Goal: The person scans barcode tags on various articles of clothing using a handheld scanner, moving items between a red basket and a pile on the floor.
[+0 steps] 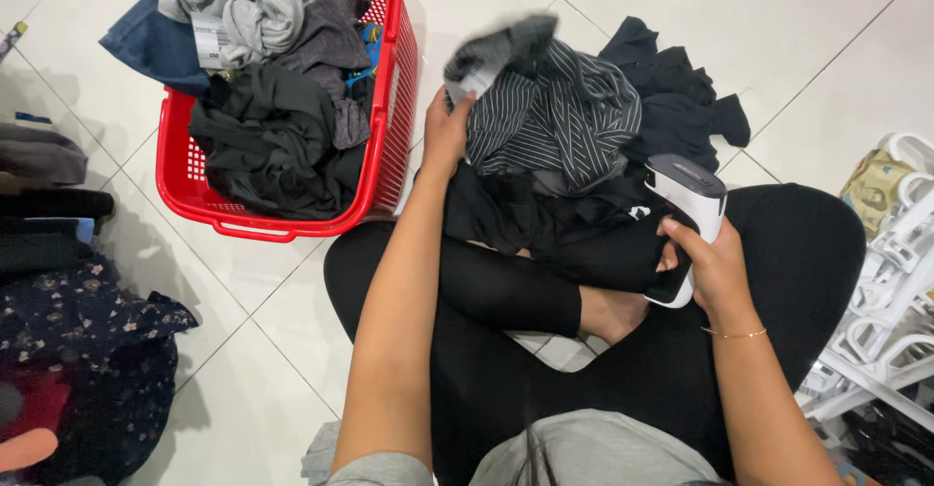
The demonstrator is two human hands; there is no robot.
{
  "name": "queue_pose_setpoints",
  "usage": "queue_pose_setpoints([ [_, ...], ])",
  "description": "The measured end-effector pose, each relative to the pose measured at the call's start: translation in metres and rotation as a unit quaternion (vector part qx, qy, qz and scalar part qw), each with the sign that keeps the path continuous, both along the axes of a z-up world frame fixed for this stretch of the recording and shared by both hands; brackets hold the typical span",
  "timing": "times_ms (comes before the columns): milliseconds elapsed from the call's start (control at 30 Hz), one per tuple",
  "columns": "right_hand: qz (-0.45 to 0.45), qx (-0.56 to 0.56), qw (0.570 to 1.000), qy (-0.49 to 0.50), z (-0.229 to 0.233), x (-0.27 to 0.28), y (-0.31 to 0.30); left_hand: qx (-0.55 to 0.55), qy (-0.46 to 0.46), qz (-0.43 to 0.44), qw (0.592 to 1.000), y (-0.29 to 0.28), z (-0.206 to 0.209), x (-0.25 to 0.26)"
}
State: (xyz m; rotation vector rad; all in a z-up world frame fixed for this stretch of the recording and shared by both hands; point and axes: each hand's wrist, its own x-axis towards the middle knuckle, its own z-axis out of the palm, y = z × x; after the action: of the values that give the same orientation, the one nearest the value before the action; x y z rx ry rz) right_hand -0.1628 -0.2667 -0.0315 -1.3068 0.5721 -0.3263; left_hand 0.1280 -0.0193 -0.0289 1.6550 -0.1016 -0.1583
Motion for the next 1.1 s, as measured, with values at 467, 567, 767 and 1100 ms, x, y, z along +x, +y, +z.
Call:
queue_pose_setpoints([
  [467,-0.001,-0.010,1.000,0.010,0.003,-0.002,0.004,-0.020,0.054,-0.116,0.992,-0.022,-0.015,-0.048],
  [567,0.009,-0.045,0.999,0.016,0.004,-0.002,0.008,-0.014,0.045,-0.096,0.994,-0.031,-0.018,-0.057],
  [767,0.036,-0.197,0.976,0.088,0.052,0.008,0.049,0.017,0.038,-0.101,0.994,-0.026,-0.029,-0.067],
  [1100,0.024,-0.335,0.937,0.097,0.081,0.045,0.089,0.007,0.032,-0.095,0.995,-0.030,-0.033,-0.071],
])
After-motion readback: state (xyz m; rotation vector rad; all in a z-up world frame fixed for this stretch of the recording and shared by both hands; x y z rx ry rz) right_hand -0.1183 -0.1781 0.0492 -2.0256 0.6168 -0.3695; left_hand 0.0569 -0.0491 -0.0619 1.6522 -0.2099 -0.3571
